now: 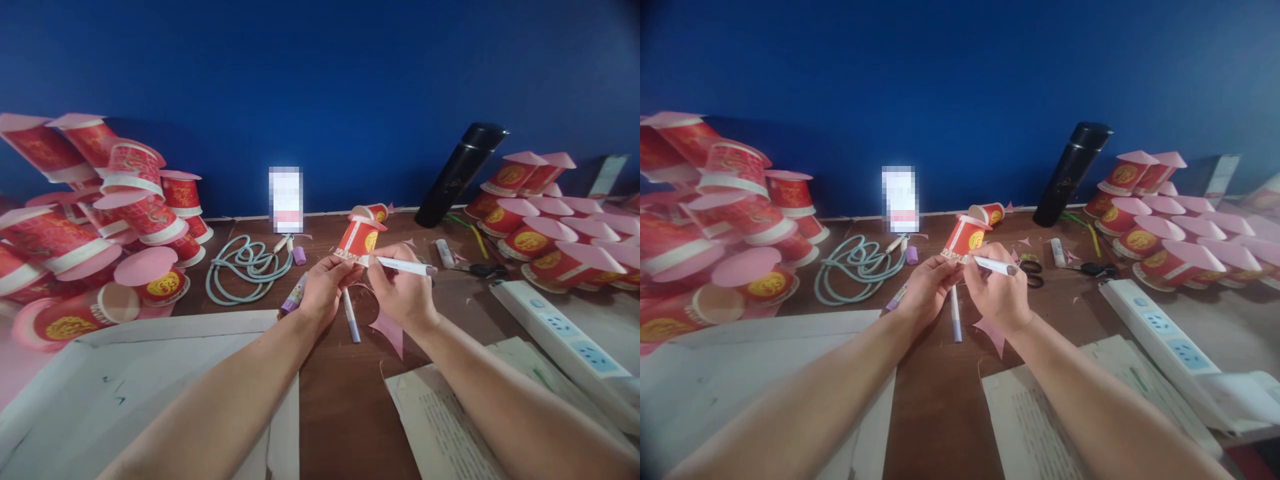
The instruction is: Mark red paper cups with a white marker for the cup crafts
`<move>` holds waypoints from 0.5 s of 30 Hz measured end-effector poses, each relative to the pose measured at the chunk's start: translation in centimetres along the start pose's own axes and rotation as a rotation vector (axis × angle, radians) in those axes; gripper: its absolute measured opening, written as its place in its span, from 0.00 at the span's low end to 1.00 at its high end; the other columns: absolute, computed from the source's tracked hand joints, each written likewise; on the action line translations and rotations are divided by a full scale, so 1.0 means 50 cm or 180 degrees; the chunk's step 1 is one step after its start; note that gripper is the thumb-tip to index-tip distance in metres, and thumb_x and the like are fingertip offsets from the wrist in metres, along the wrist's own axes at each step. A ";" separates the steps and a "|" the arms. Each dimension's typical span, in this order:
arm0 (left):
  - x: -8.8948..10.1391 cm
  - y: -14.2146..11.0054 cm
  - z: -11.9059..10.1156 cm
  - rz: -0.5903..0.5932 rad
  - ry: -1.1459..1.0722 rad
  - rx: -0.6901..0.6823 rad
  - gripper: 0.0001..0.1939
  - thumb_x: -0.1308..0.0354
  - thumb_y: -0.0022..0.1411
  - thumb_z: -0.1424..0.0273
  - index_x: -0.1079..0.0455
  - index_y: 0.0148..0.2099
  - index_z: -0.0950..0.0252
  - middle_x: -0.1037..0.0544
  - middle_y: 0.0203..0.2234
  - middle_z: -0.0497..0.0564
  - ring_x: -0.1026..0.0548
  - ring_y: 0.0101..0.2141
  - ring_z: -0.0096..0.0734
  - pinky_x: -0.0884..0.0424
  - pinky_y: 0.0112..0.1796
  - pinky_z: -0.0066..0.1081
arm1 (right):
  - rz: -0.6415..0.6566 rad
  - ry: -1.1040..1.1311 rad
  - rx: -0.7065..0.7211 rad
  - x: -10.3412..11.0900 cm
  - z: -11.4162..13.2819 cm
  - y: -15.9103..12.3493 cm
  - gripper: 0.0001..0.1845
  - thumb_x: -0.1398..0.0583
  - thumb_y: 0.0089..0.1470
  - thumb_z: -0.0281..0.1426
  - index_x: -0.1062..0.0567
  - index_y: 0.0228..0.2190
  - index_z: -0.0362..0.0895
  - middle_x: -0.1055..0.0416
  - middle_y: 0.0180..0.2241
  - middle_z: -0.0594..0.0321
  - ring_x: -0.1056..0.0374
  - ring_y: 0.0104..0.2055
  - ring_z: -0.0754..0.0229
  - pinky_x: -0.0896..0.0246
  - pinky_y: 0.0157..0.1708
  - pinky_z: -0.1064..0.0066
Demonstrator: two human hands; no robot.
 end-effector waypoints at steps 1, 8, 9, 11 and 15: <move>0.000 0.000 0.000 0.0000 -0.0006 0.0000 0.08 0.34 0.46 0.73 0.30 0.28 0.70 0.23 0.25 0.50 0.25 0.29 0.23 0.30 0.39 0.25 | 0.0002 -0.0008 0.0007 0.000 0.000 0.000 0.06 0.43 0.53 0.35 0.31 0.32 0.45 0.27 0.30 0.63 0.31 0.30 0.61 0.39 0.29 0.71; 0.000 0.000 -0.001 -0.0002 -0.0008 -0.0006 0.08 0.34 0.47 0.74 0.31 0.27 0.70 0.23 0.25 0.50 0.25 0.29 0.22 0.30 0.38 0.25 | 0.0038 -0.0029 0.0011 0.000 0.001 0.001 0.06 0.43 0.53 0.35 0.31 0.31 0.45 0.28 0.29 0.63 0.32 0.29 0.62 0.39 0.30 0.70; 0.000 0.000 -0.001 -0.0006 -0.0007 0.0005 0.07 0.34 0.47 0.74 0.31 0.27 0.70 0.23 0.25 0.50 0.25 0.29 0.22 0.30 0.38 0.25 | 0.0043 -0.0035 0.0021 0.000 0.002 0.001 0.06 0.43 0.53 0.35 0.31 0.31 0.45 0.28 0.29 0.63 0.32 0.29 0.62 0.39 0.29 0.71; 0.000 0.000 -0.002 -0.0015 -0.0008 0.0025 0.07 0.35 0.47 0.74 0.31 0.27 0.70 0.23 0.24 0.50 0.25 0.28 0.22 0.30 0.37 0.24 | 0.0044 -0.0055 0.0051 0.000 0.003 0.002 0.06 0.43 0.53 0.35 0.31 0.31 0.45 0.28 0.29 0.63 0.32 0.29 0.62 0.39 0.29 0.71; 0.001 0.000 -0.002 -0.0047 -0.0026 0.0031 0.07 0.35 0.47 0.74 0.32 0.27 0.70 0.24 0.24 0.50 0.25 0.27 0.22 0.30 0.35 0.24 | 0.0050 -0.0068 0.0098 0.000 0.005 0.003 0.06 0.43 0.53 0.35 0.31 0.31 0.45 0.28 0.29 0.63 0.32 0.29 0.61 0.39 0.29 0.71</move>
Point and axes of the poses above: each hand's wrist, its own y-axis towards the middle knuckle, its own x-axis out of the back of the hand, z = x × y, the point moved 4 cm from there along y, towards the middle knuckle
